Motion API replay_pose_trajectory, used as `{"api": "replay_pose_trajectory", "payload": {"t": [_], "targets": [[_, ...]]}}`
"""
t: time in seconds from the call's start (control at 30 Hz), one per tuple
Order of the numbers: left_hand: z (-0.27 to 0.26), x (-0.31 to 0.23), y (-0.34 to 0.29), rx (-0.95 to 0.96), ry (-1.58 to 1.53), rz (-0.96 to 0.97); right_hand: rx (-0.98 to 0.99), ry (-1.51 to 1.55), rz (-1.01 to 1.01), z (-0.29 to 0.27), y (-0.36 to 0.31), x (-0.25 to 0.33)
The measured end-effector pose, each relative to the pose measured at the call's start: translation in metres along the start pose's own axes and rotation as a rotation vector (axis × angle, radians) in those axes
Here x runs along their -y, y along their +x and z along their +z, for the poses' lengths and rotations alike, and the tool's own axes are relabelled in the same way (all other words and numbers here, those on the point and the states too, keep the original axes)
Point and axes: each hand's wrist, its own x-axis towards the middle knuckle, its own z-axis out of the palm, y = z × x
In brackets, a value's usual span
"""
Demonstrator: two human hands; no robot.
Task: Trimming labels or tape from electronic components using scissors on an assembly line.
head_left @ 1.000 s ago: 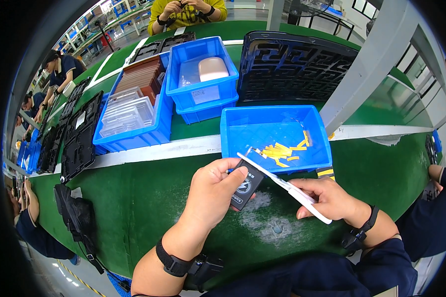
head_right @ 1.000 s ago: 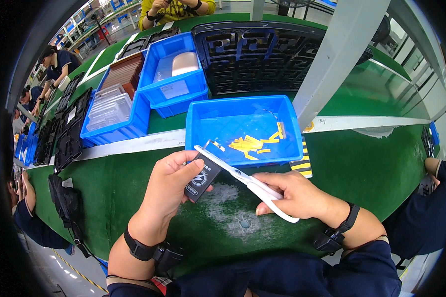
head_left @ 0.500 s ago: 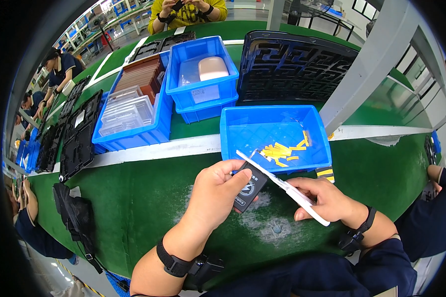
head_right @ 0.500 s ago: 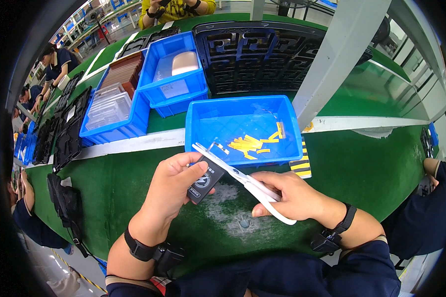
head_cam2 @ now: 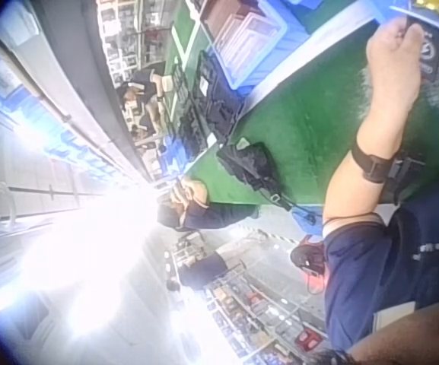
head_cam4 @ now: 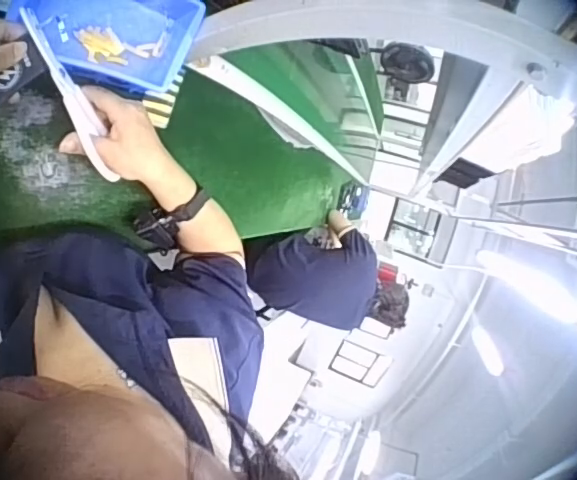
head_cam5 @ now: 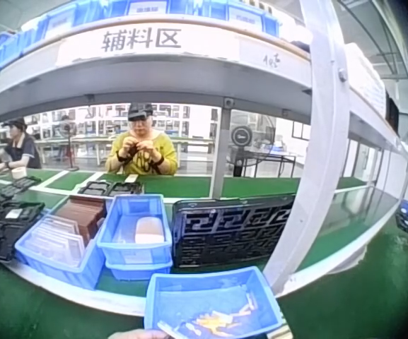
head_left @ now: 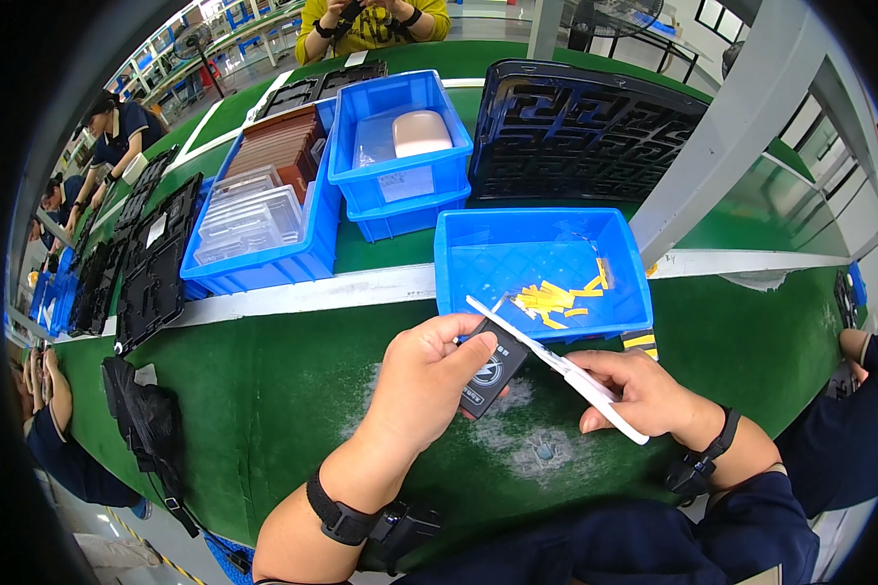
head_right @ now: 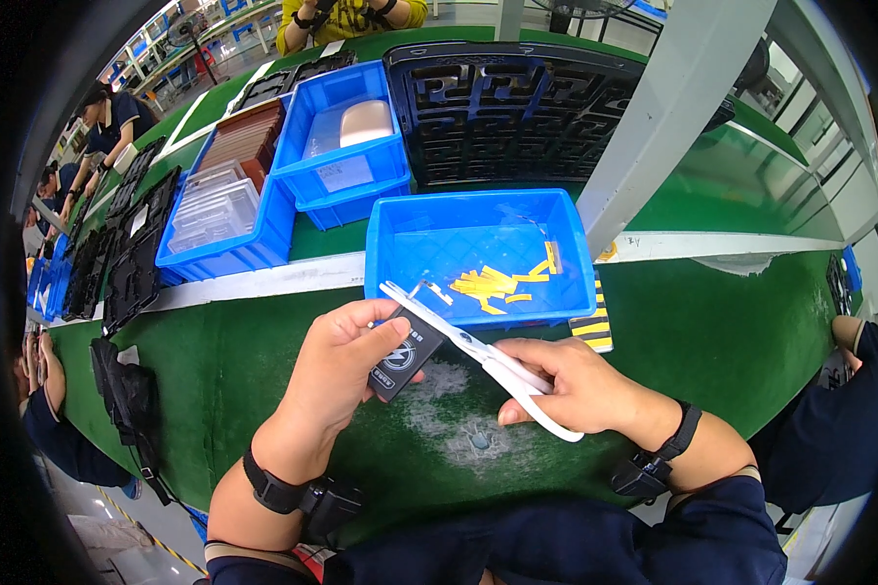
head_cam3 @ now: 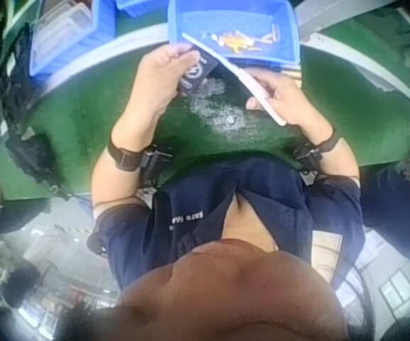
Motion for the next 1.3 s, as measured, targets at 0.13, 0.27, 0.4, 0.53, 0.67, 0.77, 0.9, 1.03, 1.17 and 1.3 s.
{"api": "replay_pose_trajectory", "payload": {"t": [0.13,0.27,0.4,0.53,0.67,0.77,0.9,1.03,1.17,1.3], "targets": [[0.0009,-0.0008,0.0001,0.005,0.021,-0.006,-0.014,0.0,-0.002,0.0018,0.0001,-0.0022],[0.0042,-0.0003,0.0,-0.006,-0.017,0.023,0.002,-0.019,-0.007,0.0008,0.0024,0.001],[0.0043,-0.0019,-0.0005,0.009,0.006,0.013,0.003,0.021,0.0,0.0011,0.0025,-0.0005],[0.0016,-0.0005,0.0007,0.027,-0.011,-0.018,-0.002,0.051,0.002,0.002,0.002,-0.0013],[0.0018,-0.002,-0.0004,0.032,-0.023,-0.018,-0.009,0.043,-0.01,0.0022,0.0022,0.0003],[0.0015,-0.0024,-0.0008,0.036,-0.023,-0.025,-0.003,0.022,0.002,0.0021,0.0021,-0.0006],[0.0014,-0.0003,-0.0003,0.032,-0.035,-0.019,-0.006,0.012,-0.007,0.0014,0.0023,0.0012],[0.0016,0.0,0.0006,0.032,-0.041,-0.007,0.014,0.015,-0.009,0.0016,0.0035,0.0006],[0.0021,0.0001,0.0005,0.039,-0.021,-0.023,0.0,0.014,-0.027,0.0021,0.0032,0.0005],[0.0025,-0.0037,-0.0017,0.041,-0.01,-0.04,0.003,0.038,0.015,0.0021,0.0018,-0.0015]]}}
